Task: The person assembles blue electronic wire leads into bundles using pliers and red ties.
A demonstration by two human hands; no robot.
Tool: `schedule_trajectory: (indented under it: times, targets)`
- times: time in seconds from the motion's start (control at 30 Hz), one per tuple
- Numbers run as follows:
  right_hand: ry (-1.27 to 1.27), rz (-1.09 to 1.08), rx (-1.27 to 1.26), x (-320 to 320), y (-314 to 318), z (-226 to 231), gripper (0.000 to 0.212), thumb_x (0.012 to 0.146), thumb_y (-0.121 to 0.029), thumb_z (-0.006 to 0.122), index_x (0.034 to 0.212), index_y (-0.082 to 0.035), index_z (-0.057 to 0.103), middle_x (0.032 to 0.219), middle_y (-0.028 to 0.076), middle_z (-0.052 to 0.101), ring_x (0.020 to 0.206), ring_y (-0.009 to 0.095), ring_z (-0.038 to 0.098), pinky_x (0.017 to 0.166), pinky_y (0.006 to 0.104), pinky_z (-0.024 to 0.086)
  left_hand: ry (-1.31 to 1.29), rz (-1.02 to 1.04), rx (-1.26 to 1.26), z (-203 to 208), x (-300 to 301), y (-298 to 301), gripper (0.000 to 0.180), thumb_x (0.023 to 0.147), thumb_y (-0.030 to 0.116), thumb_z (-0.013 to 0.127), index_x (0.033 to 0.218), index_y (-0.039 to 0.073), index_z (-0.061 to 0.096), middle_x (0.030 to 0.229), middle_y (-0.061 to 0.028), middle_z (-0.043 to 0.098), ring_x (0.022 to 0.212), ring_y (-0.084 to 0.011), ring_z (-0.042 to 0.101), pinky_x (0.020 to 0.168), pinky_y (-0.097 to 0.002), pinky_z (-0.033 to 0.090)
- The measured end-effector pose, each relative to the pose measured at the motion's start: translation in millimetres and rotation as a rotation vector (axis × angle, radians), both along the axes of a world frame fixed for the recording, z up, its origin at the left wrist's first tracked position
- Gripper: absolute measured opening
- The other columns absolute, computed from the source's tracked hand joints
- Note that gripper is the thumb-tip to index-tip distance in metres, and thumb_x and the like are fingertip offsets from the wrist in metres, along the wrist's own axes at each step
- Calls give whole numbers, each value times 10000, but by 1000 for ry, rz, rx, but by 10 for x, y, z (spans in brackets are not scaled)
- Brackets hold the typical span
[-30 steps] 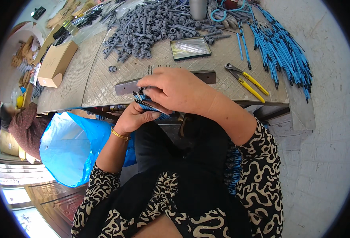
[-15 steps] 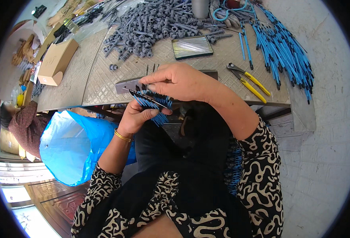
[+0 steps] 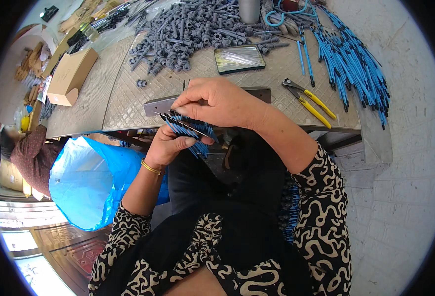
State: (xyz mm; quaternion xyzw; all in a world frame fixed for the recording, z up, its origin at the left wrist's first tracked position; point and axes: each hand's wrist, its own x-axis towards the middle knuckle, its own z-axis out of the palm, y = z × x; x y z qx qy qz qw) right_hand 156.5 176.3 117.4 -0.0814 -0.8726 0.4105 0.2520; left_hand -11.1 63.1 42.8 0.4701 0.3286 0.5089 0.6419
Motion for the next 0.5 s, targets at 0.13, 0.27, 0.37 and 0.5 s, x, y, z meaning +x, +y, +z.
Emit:
schedule_trajectory:
  times: [0.13,0.27,0.37,0.5]
  targets:
    - [97,-56,56,-74,-57,-41,113,821,-140,620,878,-47,649,726,37,543,665,155,521,589,266,404,39,-17,-18,37,22,-2,191,832,21,597,1022,12,612,989,-106,658,932,-153,606,851,-283,459]
    - [65,-160,48,-160,-114,-17,119,820,-152,624,847,-36,632,723,43,548,662,170,523,589,267,409,148,1,7,41,25,-4,198,829,-6,590,1025,4,609,986,-99,656,940,-152,601,864,-281,455]
    - [46,-121,192,-218,-86,-1,140,821,-167,629,871,-37,633,733,44,554,652,163,520,579,269,412,171,-6,23,7,35,-19,210,839,-14,572,1047,0,604,984,-89,652,943,-151,600,869,-278,454]
    - [3,-98,127,-312,-54,40,144,830,-165,621,882,-31,632,744,35,560,653,132,522,576,254,415,202,51,96,3,10,-35,215,850,-19,551,1059,-1,600,990,-76,645,953,-148,595,869,-277,454]
